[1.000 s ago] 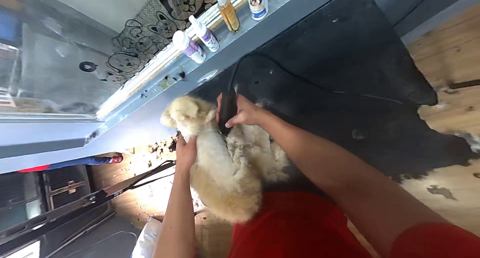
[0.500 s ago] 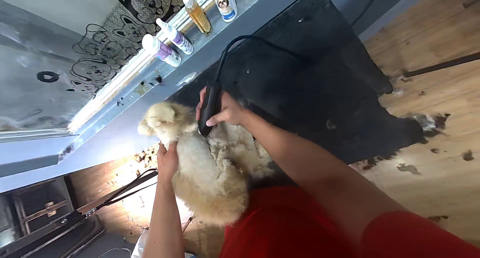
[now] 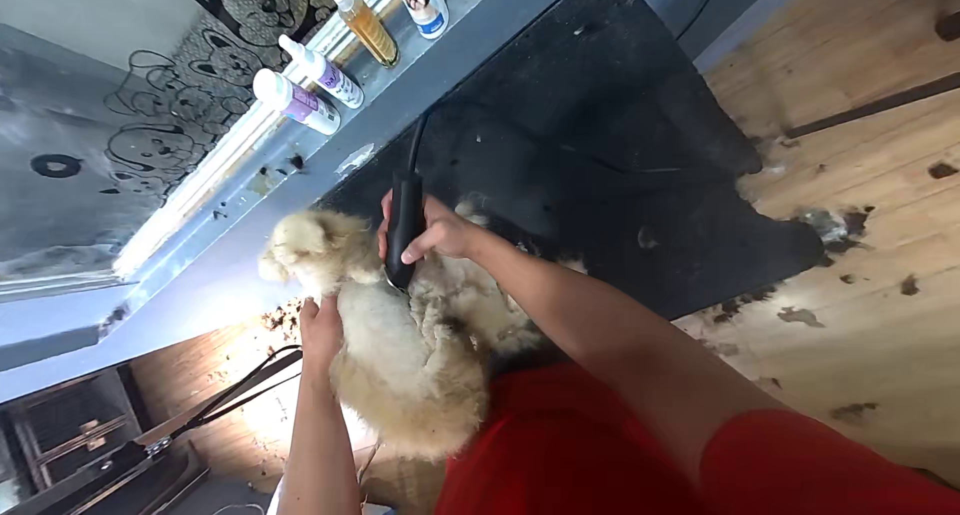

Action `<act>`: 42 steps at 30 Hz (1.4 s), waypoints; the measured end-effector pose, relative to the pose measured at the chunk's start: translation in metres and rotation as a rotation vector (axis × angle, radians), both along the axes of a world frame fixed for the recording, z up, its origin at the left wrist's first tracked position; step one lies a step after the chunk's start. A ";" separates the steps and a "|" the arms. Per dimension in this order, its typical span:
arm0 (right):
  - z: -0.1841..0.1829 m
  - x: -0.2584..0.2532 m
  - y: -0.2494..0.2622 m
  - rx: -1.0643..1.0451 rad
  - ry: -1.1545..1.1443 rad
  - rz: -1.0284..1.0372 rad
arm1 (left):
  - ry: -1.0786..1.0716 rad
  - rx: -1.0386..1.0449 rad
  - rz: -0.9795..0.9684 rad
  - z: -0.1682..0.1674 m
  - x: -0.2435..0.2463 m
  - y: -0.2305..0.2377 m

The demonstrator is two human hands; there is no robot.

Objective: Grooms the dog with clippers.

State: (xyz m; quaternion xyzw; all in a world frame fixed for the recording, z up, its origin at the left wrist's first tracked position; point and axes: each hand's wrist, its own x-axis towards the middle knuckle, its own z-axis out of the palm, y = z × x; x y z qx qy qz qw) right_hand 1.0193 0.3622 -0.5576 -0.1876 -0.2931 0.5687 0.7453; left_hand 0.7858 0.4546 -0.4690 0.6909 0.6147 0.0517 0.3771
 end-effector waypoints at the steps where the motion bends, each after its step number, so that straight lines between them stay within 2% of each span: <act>1: 0.005 0.001 0.004 0.050 0.068 -0.024 | 0.008 0.006 -0.002 -0.001 -0.001 0.000; 4: 0.008 -0.007 0.004 0.089 0.138 0.009 | 0.008 -0.001 -0.013 0.000 0.002 0.000; 9: -0.028 -0.035 -0.030 -0.114 0.084 0.192 | 0.022 0.024 0.007 0.002 0.006 0.001; 11: -0.027 -0.034 -0.033 -0.160 0.044 0.241 | 0.027 0.016 0.006 0.004 0.006 -0.002; 13: -0.014 -0.022 -0.027 -0.140 0.017 0.191 | 0.051 0.021 0.007 0.003 0.005 -0.003; 17: 0.003 -0.011 -0.014 0.022 0.154 -0.002 | 0.060 0.047 0.008 0.002 0.006 -0.002; 19: -0.001 -0.022 -0.021 0.017 0.146 0.006 | 0.044 0.038 0.024 0.004 0.008 0.000; 24: -0.035 -0.045 -0.044 -0.064 0.150 0.170 | 0.024 0.049 0.018 0.004 0.009 0.004; 30: -0.007 -0.027 -0.032 0.088 0.236 -0.018 | 0.019 0.076 0.036 0.000 0.001 -0.001; 32: -0.011 -0.037 -0.038 0.034 0.140 0.016 | 0.009 0.086 0.034 -0.003 0.000 0.002; 34: -0.023 -0.048 -0.048 -0.048 0.034 0.097 | 0.025 0.075 0.039 0.001 0.006 0.001; 36: -0.029 -0.049 -0.053 -0.083 0.034 0.117 | 0.050 0.068 0.035 0.003 0.006 0.001; 39: -0.015 -0.037 -0.052 -0.104 0.108 -0.017 | 0.148 0.125 0.005 0.017 0.004 -0.012; 42: 0.007 -0.018 -0.046 0.001 0.112 -0.139 | 0.288 0.168 -0.034 0.044 0.012 -0.046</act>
